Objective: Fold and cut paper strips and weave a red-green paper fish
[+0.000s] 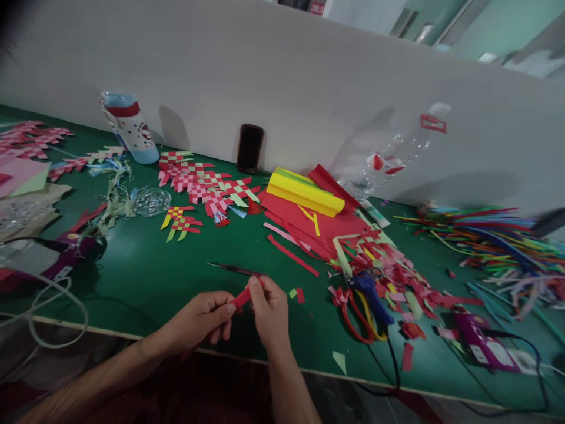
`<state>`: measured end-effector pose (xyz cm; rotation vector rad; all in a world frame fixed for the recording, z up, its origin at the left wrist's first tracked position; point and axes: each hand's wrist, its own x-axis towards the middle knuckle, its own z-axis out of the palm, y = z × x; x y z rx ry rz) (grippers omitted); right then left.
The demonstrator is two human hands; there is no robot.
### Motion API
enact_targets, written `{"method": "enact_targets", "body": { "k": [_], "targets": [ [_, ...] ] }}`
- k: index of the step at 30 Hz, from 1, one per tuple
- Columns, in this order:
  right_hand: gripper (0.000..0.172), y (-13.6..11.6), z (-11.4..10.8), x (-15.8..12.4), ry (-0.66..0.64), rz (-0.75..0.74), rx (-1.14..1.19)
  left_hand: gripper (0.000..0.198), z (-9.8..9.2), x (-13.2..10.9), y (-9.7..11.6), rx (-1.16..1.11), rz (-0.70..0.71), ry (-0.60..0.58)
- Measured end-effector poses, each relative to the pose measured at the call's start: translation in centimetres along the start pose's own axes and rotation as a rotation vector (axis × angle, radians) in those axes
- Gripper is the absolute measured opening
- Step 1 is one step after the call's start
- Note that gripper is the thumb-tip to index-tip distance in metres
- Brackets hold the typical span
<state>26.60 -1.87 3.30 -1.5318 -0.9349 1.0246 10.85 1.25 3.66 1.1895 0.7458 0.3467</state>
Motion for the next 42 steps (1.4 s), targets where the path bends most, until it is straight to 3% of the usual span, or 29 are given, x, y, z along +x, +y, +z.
{"method": "enact_targets", "body": {
  "k": [6, 12, 18, 20, 28, 42],
  "targets": [
    [0.044, -1.0, 0.4, 0.0, -0.052, -0.092, -0.194, 0.043, 0.3, 0.4, 0.6, -0.068, 0.009, 0.028],
    [0.047, -0.5, -0.2, 0.6, 0.053, 0.017, 0.022, 0.044, -0.1, 0.0, 0.8, -0.143, -0.038, -0.003],
    [0.042, -0.8, -1.1, 0.2, -0.19, 0.022, 0.011, 0.046, -0.2, -0.2, 0.6, -0.075, -0.015, 0.039],
    [0.037, -1.0, -1.0, 0.0, -0.208, 0.019, -0.034, 0.047, -0.1, -0.3, 0.6, -0.029, -0.007, 0.037],
    [0.037, -1.3, -0.8, 0.0, -0.117, 0.002, -0.096, 0.041, -0.5, -0.5, 0.4, 0.062, -0.016, -0.016],
    [0.037, -0.4, -3.4, 0.9, 0.092, 0.002, 0.049, 0.043, -1.6, -2.4, -0.3, 0.05, -0.121, -0.044]
  ]
}}
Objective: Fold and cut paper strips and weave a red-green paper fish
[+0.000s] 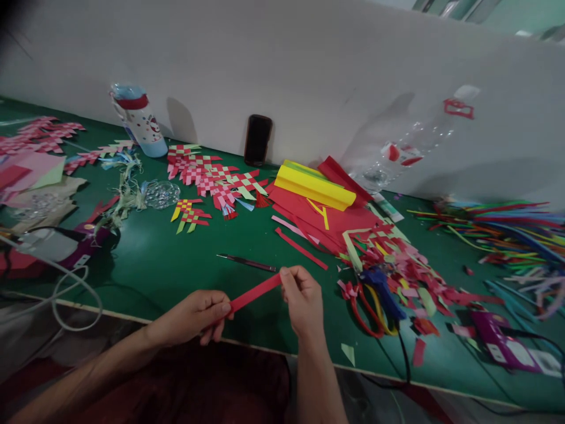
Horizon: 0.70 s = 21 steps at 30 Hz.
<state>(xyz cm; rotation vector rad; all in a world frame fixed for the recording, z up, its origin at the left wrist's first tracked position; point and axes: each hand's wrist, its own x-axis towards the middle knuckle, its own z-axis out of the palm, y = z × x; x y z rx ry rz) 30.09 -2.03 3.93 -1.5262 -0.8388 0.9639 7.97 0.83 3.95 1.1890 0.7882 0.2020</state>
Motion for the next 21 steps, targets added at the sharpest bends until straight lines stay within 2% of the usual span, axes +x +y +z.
{"method": "enact_targets", "body": {
  "k": [4, 6, 7, 9, 11, 14, 16, 17, 19, 21],
  "targets": [
    [0.034, 0.2, -0.7, 0.1, -0.037, -0.008, -0.074, 0.041, -0.8, -0.5, -0.3, -0.019, -0.009, -0.003],
    [0.028, 0.1, -0.8, -0.1, -0.022, -0.089, -0.143, 0.042, -1.3, -0.6, -0.3, -0.072, -0.02, 0.005],
    [0.027, -0.1, -0.9, -0.2, -0.014, -0.168, -0.192, 0.042, -1.5, -0.7, -0.2, -0.109, -0.035, 0.012],
    [0.036, -0.6, -0.9, -0.6, -0.03, -0.394, -0.358, 0.041, -1.9, -0.8, -0.1, -0.181, -0.069, 0.022],
    [0.042, -1.2, -0.7, -0.9, -0.103, -0.636, -0.607, 0.041, -2.1, -0.8, 0.0, -0.247, -0.096, 0.007],
    [0.026, -1.6, 0.2, -1.3, -0.212, -0.838, -0.889, 0.041, -2.3, -0.9, 0.2, -0.346, -0.106, -0.034],
    [0.018, -1.6, 0.8, -1.5, -0.22, -0.81, -0.877, 0.045, -2.3, -1.0, 0.3, -0.441, -0.092, -0.027],
    [0.014, -1.5, 1.2, -1.6, -0.201, -0.74, -0.818, 0.048, -2.4, -1.0, 0.4, -0.494, -0.063, 0.003],
    [0.012, -1.2, 2.0, -2.0, -0.17, -0.5, -0.64, 0.046, -2.4, -1.0, 0.7, -0.566, 0.055, 0.105],
    [0.021, -1.1, 2.9, -2.5, -0.212, -0.226, -0.439, 0.039, -2.2, -0.9, 1.1, -0.526, 0.214, 0.197]
  ]
}}
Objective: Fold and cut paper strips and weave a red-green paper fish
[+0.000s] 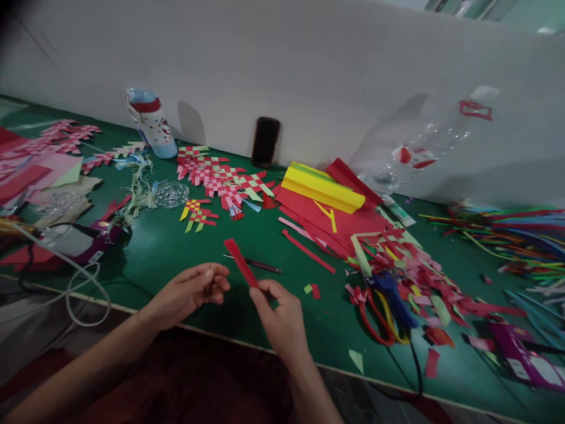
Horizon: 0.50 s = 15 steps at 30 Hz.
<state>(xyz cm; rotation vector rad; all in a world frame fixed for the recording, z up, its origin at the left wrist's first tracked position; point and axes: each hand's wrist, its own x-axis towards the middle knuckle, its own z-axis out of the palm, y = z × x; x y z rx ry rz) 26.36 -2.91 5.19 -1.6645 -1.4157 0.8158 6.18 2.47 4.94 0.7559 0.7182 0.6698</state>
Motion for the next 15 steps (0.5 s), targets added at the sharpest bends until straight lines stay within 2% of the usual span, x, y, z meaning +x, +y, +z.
{"method": "enact_targets", "body": {
  "k": [2, 3, 5, 9, 15],
  "targets": [
    [0.026, -0.6, 1.0, -0.3, -0.116, 0.155, 0.202, 0.039, 0.6, 0.3, 0.2, 0.118, 0.132, -0.02],
    [0.028, -0.9, 1.5, -0.4, -0.157, 0.198, 0.275, 0.036, 0.9, 0.4, 0.2, 0.168, 0.173, -0.034],
    [0.029, -1.5, 2.2, -0.6, -0.193, 0.243, 0.365, 0.028, 1.4, 0.8, 0.1, 0.225, 0.212, 0.01],
    [0.031, -1.9, 3.0, -0.9, -0.212, 0.268, 0.393, 0.03, 1.6, 1.3, -0.2, 0.211, 0.205, 0.123],
    [0.032, -1.8, 3.4, -1.1, -0.233, 0.307, 0.381, 0.031, 1.5, 1.4, -0.4, 0.16, 0.19, 0.161]
  ]
}}
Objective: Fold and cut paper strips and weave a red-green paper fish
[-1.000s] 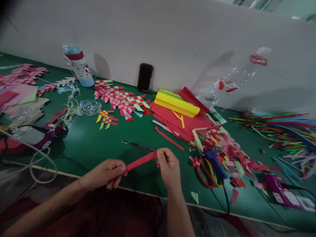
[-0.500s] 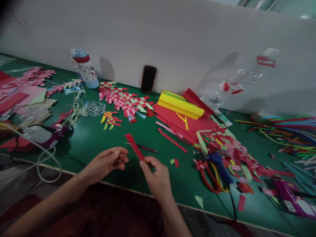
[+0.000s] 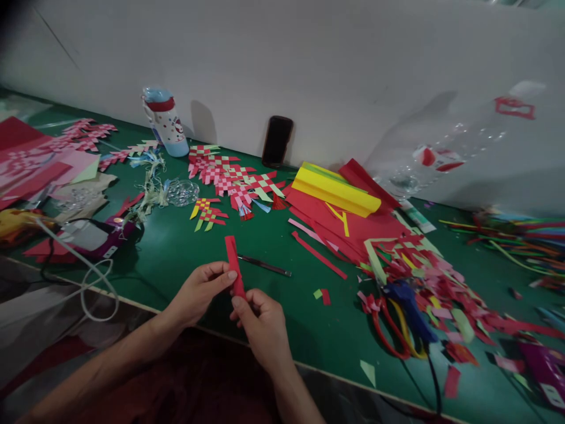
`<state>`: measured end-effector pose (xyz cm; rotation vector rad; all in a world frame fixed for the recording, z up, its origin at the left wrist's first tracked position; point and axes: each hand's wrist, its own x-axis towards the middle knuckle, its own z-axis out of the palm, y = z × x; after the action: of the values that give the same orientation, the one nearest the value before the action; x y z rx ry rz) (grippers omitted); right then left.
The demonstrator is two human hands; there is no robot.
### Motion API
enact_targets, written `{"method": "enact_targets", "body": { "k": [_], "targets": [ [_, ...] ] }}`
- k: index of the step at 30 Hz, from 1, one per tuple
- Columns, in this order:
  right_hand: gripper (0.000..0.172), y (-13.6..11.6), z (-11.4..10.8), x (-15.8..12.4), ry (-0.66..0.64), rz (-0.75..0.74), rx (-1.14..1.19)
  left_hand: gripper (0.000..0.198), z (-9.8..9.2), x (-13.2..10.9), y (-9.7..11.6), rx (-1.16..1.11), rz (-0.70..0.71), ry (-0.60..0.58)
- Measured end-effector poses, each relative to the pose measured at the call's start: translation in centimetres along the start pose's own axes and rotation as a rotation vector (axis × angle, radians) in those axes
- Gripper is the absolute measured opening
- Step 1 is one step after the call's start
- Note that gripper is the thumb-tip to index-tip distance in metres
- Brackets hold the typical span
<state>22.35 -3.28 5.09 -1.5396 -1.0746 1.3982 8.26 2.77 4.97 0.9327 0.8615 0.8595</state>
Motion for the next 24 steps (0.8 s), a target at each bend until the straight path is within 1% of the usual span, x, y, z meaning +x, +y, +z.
{"method": "enact_targets", "body": {
  "k": [5, 10, 14, 19, 24],
  "targets": [
    [0.034, 0.3, 0.6, -0.3, 0.0, 0.005, -0.046, 0.028, -0.3, 0.5, 0.2, -0.047, 0.062, 0.119],
    [0.034, 0.5, 1.0, -0.6, -0.019, 0.017, -0.04, 0.033, -0.8, 1.2, 0.5, -0.071, 0.039, 0.161],
    [0.036, 0.9, 1.1, -0.7, -0.065, 0.037, -0.046, 0.031, -1.5, 1.6, 0.7, -0.148, 0.061, 0.25],
    [0.035, 1.5, 1.2, -0.8, -0.087, 0.038, -0.011, 0.033, -2.6, 1.9, 1.1, -0.17, 0.052, 0.238],
    [0.035, 1.3, 1.0, -0.9, -0.05, 0.015, -0.006, 0.036, -2.6, 2.0, 1.2, -0.239, 0.036, 0.238]
  ]
}}
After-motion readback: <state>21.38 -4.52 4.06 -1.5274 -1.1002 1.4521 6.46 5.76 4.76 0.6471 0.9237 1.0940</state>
